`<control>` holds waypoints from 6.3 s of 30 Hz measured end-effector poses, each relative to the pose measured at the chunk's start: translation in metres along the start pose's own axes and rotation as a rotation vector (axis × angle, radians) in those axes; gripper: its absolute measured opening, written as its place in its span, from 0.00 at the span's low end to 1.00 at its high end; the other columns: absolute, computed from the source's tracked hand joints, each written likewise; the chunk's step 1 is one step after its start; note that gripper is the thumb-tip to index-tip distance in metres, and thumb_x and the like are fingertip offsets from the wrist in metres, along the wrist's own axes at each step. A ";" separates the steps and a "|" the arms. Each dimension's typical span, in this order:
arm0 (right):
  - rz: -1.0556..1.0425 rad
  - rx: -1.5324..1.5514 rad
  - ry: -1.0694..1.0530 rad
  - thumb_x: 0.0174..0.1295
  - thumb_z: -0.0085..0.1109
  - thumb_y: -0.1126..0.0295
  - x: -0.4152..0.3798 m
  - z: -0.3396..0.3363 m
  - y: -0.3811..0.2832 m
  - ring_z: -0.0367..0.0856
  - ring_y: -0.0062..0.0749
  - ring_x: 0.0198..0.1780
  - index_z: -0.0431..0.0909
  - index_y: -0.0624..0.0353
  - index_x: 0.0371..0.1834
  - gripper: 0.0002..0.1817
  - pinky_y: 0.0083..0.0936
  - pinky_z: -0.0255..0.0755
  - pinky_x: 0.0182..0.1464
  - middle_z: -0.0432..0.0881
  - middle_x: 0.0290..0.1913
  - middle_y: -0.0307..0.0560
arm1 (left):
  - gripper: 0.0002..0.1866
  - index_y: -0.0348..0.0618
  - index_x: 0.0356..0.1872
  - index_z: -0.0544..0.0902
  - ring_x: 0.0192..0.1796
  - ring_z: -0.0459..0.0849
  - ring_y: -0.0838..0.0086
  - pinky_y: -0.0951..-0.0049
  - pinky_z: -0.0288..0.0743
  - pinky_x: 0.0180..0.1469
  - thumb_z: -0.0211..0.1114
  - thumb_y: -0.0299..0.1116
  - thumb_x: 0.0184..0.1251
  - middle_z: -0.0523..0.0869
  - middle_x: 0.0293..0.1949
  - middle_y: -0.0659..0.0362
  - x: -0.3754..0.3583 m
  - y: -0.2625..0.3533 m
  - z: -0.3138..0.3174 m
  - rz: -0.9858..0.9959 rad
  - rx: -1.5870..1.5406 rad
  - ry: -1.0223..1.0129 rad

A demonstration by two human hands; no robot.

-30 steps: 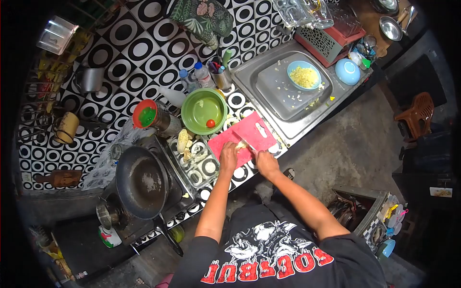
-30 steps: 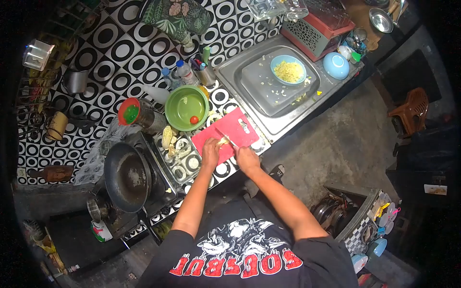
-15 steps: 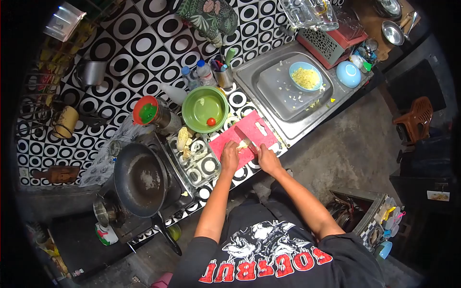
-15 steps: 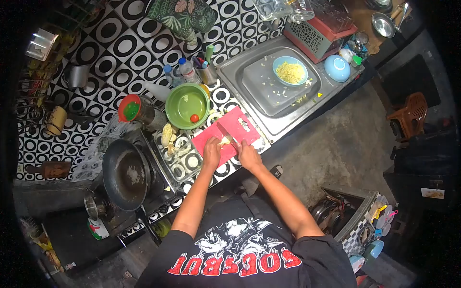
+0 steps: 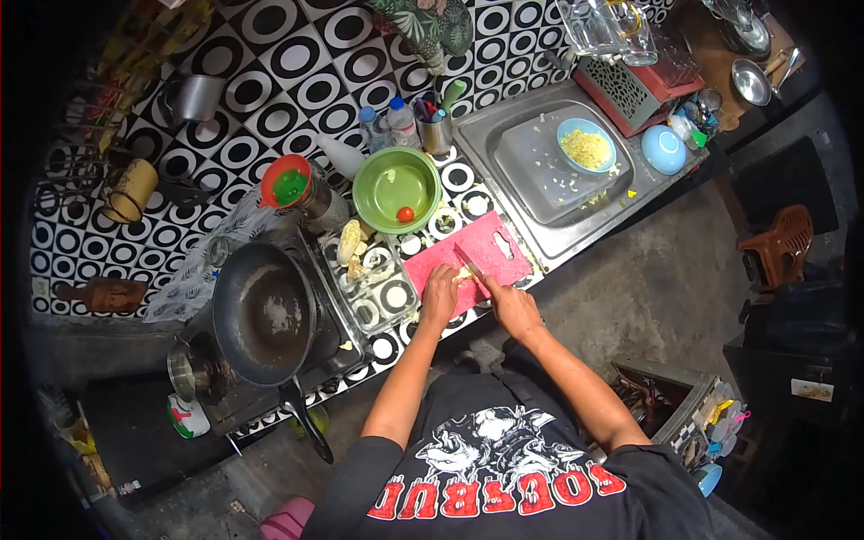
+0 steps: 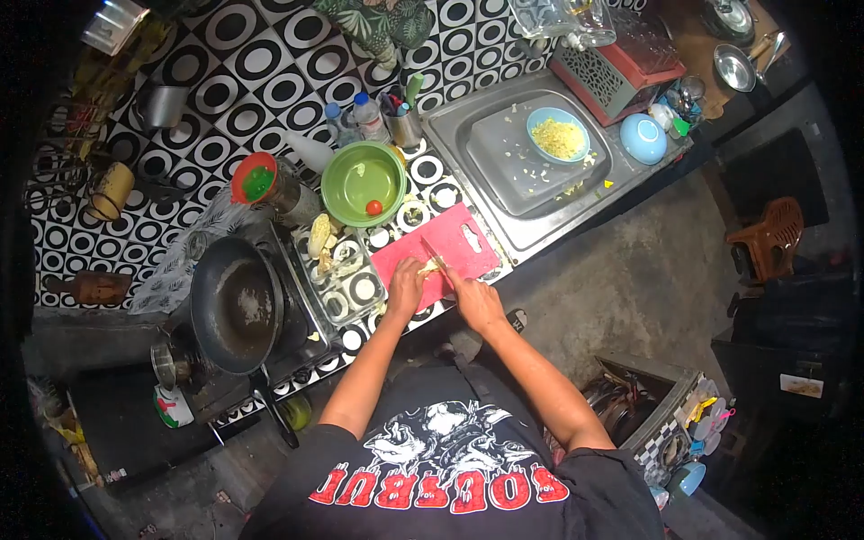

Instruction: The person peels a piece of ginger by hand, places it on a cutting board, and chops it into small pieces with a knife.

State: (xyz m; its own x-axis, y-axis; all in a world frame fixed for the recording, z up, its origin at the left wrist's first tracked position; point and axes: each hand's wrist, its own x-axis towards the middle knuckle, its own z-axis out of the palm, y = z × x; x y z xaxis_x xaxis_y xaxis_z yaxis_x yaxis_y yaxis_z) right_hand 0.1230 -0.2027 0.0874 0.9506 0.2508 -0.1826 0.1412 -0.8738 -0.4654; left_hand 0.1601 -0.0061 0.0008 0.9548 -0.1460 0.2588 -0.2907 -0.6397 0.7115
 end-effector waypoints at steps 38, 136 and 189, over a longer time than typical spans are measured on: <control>-0.043 -0.050 0.041 0.65 0.51 0.79 0.003 0.057 0.032 0.88 0.63 0.42 0.65 0.46 0.74 0.32 0.55 0.80 0.42 0.86 0.38 0.61 | 0.09 0.31 0.44 0.89 0.47 0.83 0.50 0.54 0.77 0.52 0.65 0.18 0.66 0.85 0.41 0.48 -0.009 0.002 0.003 -0.021 0.014 -0.027; 0.317 0.509 0.012 0.81 0.36 0.37 0.024 0.078 0.017 0.87 0.74 0.40 0.82 0.80 0.31 0.47 0.55 0.78 0.48 0.81 0.27 0.81 | 0.10 0.31 0.43 0.87 0.49 0.82 0.49 0.54 0.78 0.53 0.64 0.17 0.62 0.84 0.43 0.47 -0.013 0.006 0.003 0.022 0.038 0.026; 0.425 0.640 0.188 0.83 0.39 0.43 -0.026 0.086 0.072 0.78 0.40 0.23 0.78 0.63 0.20 0.39 0.40 0.71 0.34 0.77 0.17 0.49 | 0.08 0.33 0.46 0.82 0.49 0.82 0.47 0.52 0.76 0.52 0.67 0.25 0.70 0.84 0.44 0.46 -0.043 0.005 -0.018 0.019 0.085 0.023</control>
State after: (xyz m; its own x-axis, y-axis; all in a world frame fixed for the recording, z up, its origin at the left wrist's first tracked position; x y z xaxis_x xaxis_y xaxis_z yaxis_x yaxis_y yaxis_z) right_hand 0.0851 -0.2362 -0.0159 0.9263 -0.1748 -0.3337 -0.3766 -0.4551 -0.8069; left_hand 0.1163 0.0108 0.0051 0.9472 -0.1422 0.2872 -0.3016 -0.6987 0.6487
